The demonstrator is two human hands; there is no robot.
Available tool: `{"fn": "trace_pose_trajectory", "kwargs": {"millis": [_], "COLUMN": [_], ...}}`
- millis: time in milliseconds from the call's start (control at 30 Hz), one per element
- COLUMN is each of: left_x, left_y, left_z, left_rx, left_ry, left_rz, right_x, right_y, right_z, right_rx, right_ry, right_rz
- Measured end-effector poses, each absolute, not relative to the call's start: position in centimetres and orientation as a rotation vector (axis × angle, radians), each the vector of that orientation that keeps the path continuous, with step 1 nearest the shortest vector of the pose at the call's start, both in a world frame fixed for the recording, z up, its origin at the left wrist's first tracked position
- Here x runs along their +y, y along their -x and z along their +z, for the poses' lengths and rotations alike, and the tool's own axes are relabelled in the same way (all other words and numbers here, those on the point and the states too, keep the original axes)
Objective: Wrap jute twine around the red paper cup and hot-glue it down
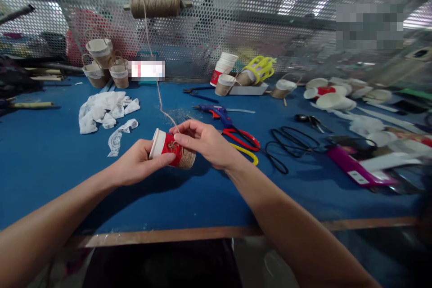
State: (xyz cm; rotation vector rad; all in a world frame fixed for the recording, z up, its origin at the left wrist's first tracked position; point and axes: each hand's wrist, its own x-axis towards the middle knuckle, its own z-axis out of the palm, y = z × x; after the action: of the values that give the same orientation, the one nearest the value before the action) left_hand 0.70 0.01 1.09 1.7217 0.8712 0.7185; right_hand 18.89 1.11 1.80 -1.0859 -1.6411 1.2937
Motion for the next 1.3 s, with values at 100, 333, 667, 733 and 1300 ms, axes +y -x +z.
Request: {"fn": "trace_pose_trajectory", "kwargs": {"millis": [100, 333, 667, 733, 1300], "left_x": [0.0, 0.1, 0.1, 0.0, 1.4], "left_y": [-0.8, -0.9, -0.6, -0.4, -1.0], "left_z": [1.2, 1.3, 0.9, 0.7, -0.3], "left_rx": [0.872, 0.822, 0.795, 0.791, 0.844], "left_ry": [-1.701, -1.560, -1.604, -1.621, -1.024], "left_rz": [0.725, 0.773, 0.741, 0.741, 0.982], "right_x": [1.1, 1.4, 1.4, 1.3, 0.8], "right_y": [-18.8, -19.0, -19.1, -19.0, -19.0], "right_z": [1.7, 1.8, 1.5, 1.5, 1.9], "right_rx": [-1.550, -1.457, -1.568, -1.579, -1.774], "right_ry": [1.063, 1.045, 1.106, 1.109, 1.268], "right_rz": [1.352, 1.293, 1.192, 1.188, 1.018]}}
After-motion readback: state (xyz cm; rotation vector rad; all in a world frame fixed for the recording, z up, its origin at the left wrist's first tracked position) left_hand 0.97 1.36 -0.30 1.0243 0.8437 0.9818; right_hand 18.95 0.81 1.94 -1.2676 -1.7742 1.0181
